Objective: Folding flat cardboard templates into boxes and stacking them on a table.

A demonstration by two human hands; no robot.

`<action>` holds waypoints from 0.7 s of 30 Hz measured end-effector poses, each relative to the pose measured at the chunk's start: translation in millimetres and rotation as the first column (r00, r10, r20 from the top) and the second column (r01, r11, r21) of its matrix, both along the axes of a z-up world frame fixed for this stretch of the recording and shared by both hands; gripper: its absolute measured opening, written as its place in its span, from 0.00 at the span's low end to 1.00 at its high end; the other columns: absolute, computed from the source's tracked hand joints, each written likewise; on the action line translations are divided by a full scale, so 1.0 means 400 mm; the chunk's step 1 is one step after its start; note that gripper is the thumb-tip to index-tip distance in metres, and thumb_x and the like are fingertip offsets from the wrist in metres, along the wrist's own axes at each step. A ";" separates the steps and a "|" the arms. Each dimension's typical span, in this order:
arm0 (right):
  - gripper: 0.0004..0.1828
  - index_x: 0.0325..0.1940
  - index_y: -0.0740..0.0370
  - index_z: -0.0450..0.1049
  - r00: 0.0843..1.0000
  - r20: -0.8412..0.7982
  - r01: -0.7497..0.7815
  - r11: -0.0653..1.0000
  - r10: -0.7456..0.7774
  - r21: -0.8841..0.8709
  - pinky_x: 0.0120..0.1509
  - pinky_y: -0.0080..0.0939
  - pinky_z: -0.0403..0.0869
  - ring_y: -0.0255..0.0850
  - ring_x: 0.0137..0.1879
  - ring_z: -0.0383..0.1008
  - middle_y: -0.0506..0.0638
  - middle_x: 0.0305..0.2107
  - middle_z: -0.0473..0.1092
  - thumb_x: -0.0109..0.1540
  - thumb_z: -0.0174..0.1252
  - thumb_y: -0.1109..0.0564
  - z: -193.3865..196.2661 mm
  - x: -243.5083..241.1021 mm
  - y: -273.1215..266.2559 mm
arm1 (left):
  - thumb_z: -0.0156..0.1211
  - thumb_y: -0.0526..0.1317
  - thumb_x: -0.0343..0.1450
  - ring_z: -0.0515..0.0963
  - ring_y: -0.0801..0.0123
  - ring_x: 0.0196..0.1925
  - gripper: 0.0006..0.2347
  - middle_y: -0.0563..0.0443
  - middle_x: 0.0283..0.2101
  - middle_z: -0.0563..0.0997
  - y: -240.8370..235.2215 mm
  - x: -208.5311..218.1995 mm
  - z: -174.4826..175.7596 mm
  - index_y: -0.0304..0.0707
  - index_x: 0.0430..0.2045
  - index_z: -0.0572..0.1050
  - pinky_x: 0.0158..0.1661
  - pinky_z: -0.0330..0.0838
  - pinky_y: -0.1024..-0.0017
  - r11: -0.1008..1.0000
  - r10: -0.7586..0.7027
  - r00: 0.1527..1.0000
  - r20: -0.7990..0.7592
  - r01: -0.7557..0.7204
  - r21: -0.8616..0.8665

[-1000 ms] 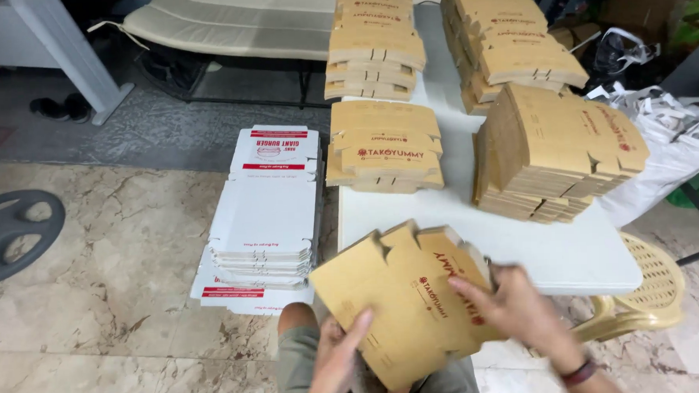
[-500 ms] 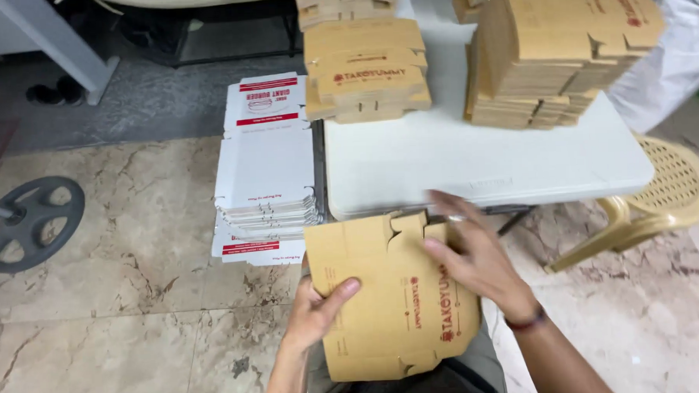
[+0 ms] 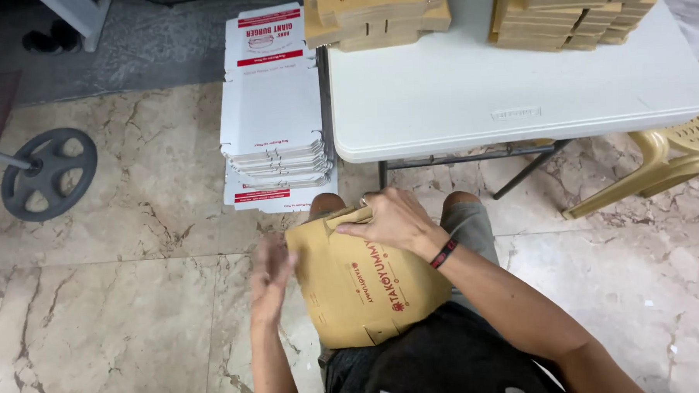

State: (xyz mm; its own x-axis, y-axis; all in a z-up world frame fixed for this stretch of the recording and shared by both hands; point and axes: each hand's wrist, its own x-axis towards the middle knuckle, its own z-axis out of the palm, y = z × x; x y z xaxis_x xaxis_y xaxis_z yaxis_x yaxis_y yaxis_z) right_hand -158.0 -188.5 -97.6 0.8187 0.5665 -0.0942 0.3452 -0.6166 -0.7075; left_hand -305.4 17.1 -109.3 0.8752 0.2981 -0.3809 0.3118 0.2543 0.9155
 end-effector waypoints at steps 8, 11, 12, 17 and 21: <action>0.35 0.34 0.65 0.80 0.954 0.213 -0.187 0.975 0.210 -0.122 0.42 0.57 0.77 0.59 0.38 0.81 0.62 0.29 0.77 0.55 0.62 0.27 0.078 -0.058 0.048 | 0.47 0.49 0.80 0.69 0.52 0.44 0.12 0.44 0.38 0.71 -0.004 0.175 -0.026 0.41 0.40 0.71 0.48 0.61 0.55 0.611 -0.300 0.912 0.278 -0.040 0.790; 0.24 0.21 0.59 0.74 0.953 -0.029 -0.278 0.909 0.301 0.312 0.31 0.41 0.69 0.44 0.22 0.70 0.50 0.14 0.70 0.46 0.77 0.40 0.044 -0.003 0.037 | 0.43 0.43 0.81 0.63 0.70 0.14 0.25 0.58 0.07 0.61 0.028 0.187 -0.158 0.46 0.06 0.71 0.23 0.64 0.75 0.814 -0.284 0.859 0.426 -0.019 0.581; 0.24 0.21 0.59 0.74 0.956 -0.044 -0.264 0.913 0.291 0.313 0.31 0.41 0.69 0.44 0.22 0.70 0.50 0.14 0.70 0.46 0.77 0.40 0.031 -0.005 0.038 | 0.43 0.43 0.81 0.63 0.70 0.14 0.25 0.58 0.07 0.61 0.040 0.183 -0.179 0.46 0.06 0.71 0.23 0.64 0.75 0.816 -0.291 0.862 0.414 -0.002 0.578; 0.25 0.27 0.63 0.77 0.964 -0.013 -0.261 0.956 0.265 0.132 0.24 0.33 0.65 0.34 0.15 0.61 0.48 0.11 0.68 0.55 0.72 0.39 0.124 0.001 0.043 | 0.42 0.59 0.78 0.83 0.44 0.43 0.28 0.36 0.32 0.84 0.043 0.182 0.052 0.34 0.23 0.81 0.45 0.75 0.49 0.484 -0.341 0.937 -0.079 0.247 0.839; 0.29 0.34 0.69 0.79 0.957 -0.068 -0.282 0.959 0.280 -0.010 0.20 0.36 0.63 0.34 0.12 0.58 0.48 0.10 0.67 0.60 0.66 0.36 0.169 -0.022 0.058 | 0.28 0.69 0.75 0.78 0.38 0.59 0.39 0.28 0.47 0.83 0.044 0.161 -0.001 0.30 0.38 0.82 0.58 0.67 0.44 0.628 -0.155 0.905 -0.397 0.401 0.667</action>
